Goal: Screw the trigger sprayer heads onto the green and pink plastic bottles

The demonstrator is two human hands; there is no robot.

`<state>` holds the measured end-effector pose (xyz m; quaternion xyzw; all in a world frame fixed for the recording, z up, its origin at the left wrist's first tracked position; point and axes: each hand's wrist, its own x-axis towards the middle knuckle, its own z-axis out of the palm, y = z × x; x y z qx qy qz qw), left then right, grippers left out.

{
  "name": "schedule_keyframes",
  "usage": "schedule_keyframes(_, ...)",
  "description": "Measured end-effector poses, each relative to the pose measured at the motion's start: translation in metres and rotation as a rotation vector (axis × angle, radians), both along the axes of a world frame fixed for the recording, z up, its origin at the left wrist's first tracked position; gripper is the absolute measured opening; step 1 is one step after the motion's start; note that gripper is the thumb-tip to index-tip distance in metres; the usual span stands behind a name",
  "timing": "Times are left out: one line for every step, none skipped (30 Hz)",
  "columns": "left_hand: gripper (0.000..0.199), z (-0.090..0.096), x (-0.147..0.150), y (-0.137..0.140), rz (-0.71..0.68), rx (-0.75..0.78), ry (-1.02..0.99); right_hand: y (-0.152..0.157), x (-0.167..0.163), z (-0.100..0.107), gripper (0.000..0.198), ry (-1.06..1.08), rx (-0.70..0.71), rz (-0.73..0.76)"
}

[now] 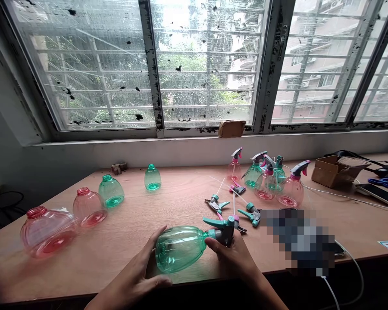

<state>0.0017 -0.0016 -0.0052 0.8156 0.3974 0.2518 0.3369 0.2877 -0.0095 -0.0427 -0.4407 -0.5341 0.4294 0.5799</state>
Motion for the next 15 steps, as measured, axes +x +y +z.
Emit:
schedule_keyframes(0.093, 0.0001, -0.0011, 0.0003, -0.014, -0.005, -0.004, -0.0001, 0.0000, 0.0002, 0.038, 0.003, 0.002, -0.002)
schedule_keyframes(0.088, -0.0002, -0.0024, 0.0006, -0.027, -0.011, -0.011, -0.0001, -0.0001, 0.0004, 0.037, 0.008, 0.004, -0.006)
schedule_keyframes(0.081, -0.0008, -0.0039, 0.0010, -0.032, -0.019, -0.019, -0.0001, -0.0003, 0.0006, 0.037, 0.014, 0.004, -0.008)
schedule_keyframes(0.075, -0.0016, -0.0052, 0.0015, -0.031, -0.029, -0.024, -0.0001, -0.0005, 0.0009, 0.037, 0.018, 0.003, -0.007)
schedule_keyframes(0.070, -0.0026, -0.0062, 0.0020, -0.024, -0.039, -0.025, 0.0000, -0.0006, 0.0012, 0.037, 0.019, 0.001, -0.001)
schedule_keyframes(0.066, -0.0037, -0.0067, 0.0025, -0.016, -0.046, -0.025, -0.0001, -0.0007, 0.0017, 0.037, 0.018, -0.002, 0.006)
schedule_keyframes(0.066, -0.0050, -0.0067, 0.0030, -0.010, -0.047, -0.027, -0.0002, -0.0008, 0.0023, 0.037, 0.015, -0.007, 0.013)
schedule_keyframes(0.068, -0.0062, -0.0060, 0.0035, -0.012, -0.043, -0.030, -0.0004, -0.0007, 0.0031, 0.038, 0.010, -0.012, 0.017)
schedule_keyframes(0.072, -0.0073, -0.0050, 0.0039, -0.017, -0.035, -0.033, -0.0008, -0.0007, 0.0039, 0.038, 0.003, -0.015, 0.019)
schedule_keyframes(0.078, -0.0083, -0.0036, 0.0042, -0.018, -0.024, -0.038, -0.0011, -0.0007, 0.0048, 0.039, -0.006, -0.014, 0.018)
schedule_keyframes(0.083, -0.0090, -0.0021, 0.0044, -0.011, -0.013, -0.042, -0.0015, -0.0007, 0.0056, 0.040, -0.017, -0.011, 0.016)
schedule_keyframes(0.088, -0.0095, -0.0006, 0.0044, -0.002, -0.006, -0.042, -0.0018, -0.0008, 0.0063, 0.040, -0.027, -0.009, 0.014)
schedule_keyframes(0.091, -0.0097, 0.0004, 0.0044, 0.005, -0.003, -0.038, -0.0021, -0.0010, 0.0068, 0.041, -0.034, -0.006, 0.012)
schedule_keyframes(0.093, -0.0097, 0.0011, 0.0043, 0.009, -0.002, -0.034, -0.0022, -0.0013, 0.0071, 0.041, -0.039, -0.002, 0.010)
schedule_keyframes(0.095, -0.0095, 0.0012, 0.0042, 0.008, 0.000, -0.029, -0.0023, -0.0016, 0.0072, 0.040, -0.044, 0.001, 0.008)
